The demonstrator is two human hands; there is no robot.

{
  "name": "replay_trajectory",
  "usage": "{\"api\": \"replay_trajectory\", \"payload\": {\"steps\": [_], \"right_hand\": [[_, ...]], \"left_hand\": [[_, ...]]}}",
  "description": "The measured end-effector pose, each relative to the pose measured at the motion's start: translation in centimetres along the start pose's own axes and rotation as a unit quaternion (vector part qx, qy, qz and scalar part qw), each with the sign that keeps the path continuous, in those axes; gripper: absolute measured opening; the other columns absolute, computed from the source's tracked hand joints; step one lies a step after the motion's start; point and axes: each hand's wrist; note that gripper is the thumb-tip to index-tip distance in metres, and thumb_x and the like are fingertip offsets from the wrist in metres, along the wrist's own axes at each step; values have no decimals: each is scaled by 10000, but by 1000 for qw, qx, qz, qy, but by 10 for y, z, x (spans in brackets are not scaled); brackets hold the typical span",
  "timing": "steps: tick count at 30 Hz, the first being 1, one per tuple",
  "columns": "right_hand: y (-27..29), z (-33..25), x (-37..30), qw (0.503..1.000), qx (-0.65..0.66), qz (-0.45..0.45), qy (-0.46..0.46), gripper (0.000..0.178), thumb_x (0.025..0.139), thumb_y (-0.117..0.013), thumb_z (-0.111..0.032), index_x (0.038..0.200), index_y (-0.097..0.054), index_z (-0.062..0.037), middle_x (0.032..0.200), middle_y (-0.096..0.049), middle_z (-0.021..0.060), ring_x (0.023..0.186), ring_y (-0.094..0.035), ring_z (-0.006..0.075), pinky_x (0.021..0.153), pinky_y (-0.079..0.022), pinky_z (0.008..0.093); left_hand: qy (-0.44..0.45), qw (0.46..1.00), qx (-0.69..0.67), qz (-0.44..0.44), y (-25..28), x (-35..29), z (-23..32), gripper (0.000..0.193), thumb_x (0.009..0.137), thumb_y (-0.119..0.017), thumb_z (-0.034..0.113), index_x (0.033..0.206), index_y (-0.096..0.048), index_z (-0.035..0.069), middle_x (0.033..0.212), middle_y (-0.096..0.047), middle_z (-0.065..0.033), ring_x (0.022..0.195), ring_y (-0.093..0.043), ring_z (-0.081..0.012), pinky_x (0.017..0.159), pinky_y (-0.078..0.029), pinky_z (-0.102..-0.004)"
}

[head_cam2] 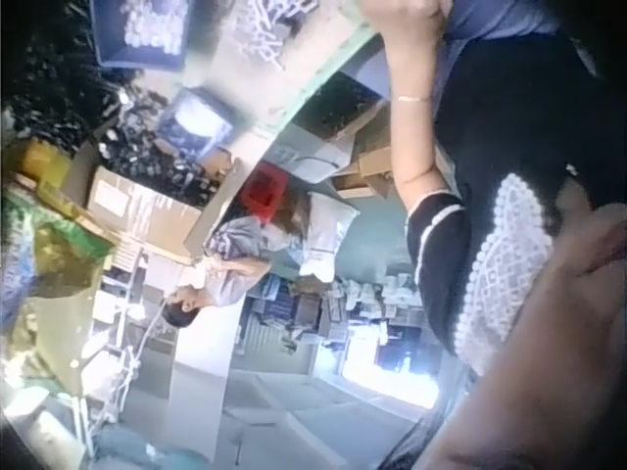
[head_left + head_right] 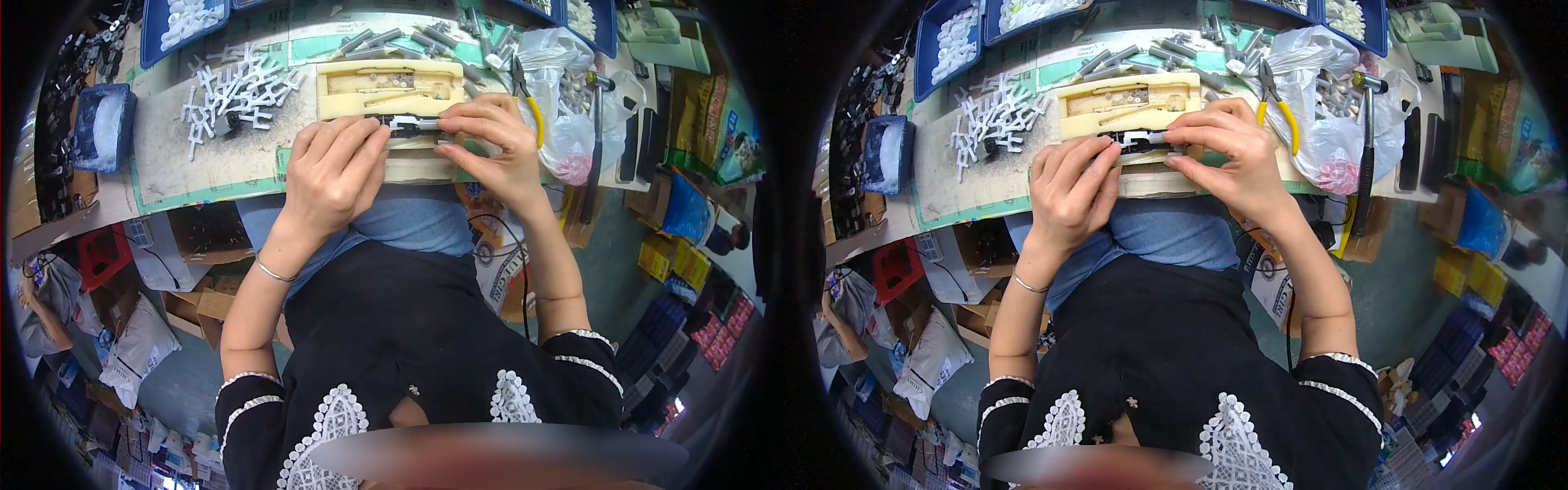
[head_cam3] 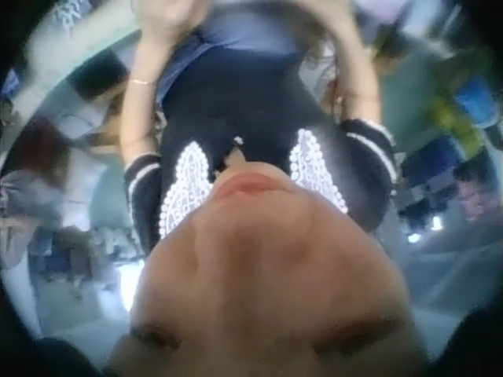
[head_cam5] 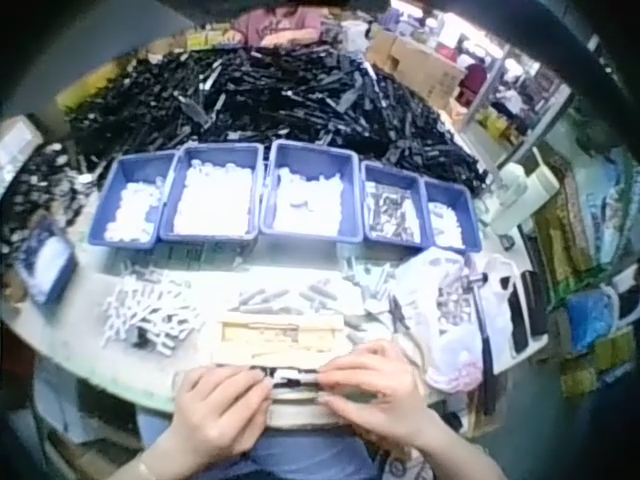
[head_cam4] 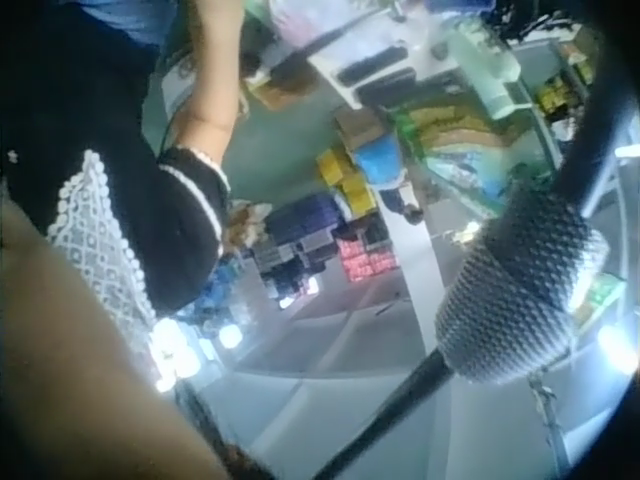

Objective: The person assembles small plastic and metal components, including plastic housings, metal springs, white plastic parts, black component shells, and small screws, using a manual screwdriver and pliers at a factory workbench.

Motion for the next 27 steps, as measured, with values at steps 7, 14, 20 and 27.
{"api": "replay_trajectory", "payload": {"steps": [7, 14, 20, 27], "right_hand": [[4, 0, 1, 999, 12, -31, -13, 270, 633, -764, -78, 897, -709, -81, 911, -671, 24, 903, -544, 199, 814, -443, 313], [-3, 0, 6, 999, -9, -48, -10, 225, 658, -756, -140, 874, -708, -96, 884, -664, 23, 908, -543, 207, 832, -403, 335], [3, 2, -1, 993, -117, -20, -5, 214, 678, -751, -199, 873, -704, -124, 895, -632, 2, 932, -523, 217, 852, -353, 344], [-6, 6, -14, 994, -47, 101, 19, 453, 664, -781, -259, 1056, -608, -112, 1037, -540, 76, 948, -508, 225, 819, -377, 345]], "left_hand": [[43, 999, 17, 26, -6, -9, 3, 318, 687, -692, 99, 1001, -643, 82, 999, -598, -35, 850, -586, -145, 809, -342, -302], [21, 996, 82, 16, -9, -8, 4, 307, 704, -689, 173, 1003, -660, 113, 979, -585, -6, 840, -580, -118, 788, -297, -291], [21, 994, 109, 18, -14, -8, 5, 306, 709, -684, 194, 1003, -663, 113, 965, -576, -3, 843, -581, -112, 768, -282, -299], [12, 997, 71, 4, -2, -9, 0, 343, 723, -673, 208, 1046, -648, 94, 1049, -576, -42, 932, -564, -149, 849, -294, -310]]}}
Point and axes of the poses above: each hand's wrist, its own x-axis towards the middle knuckle, its own y-axis out of the back of the hand, z = x × y
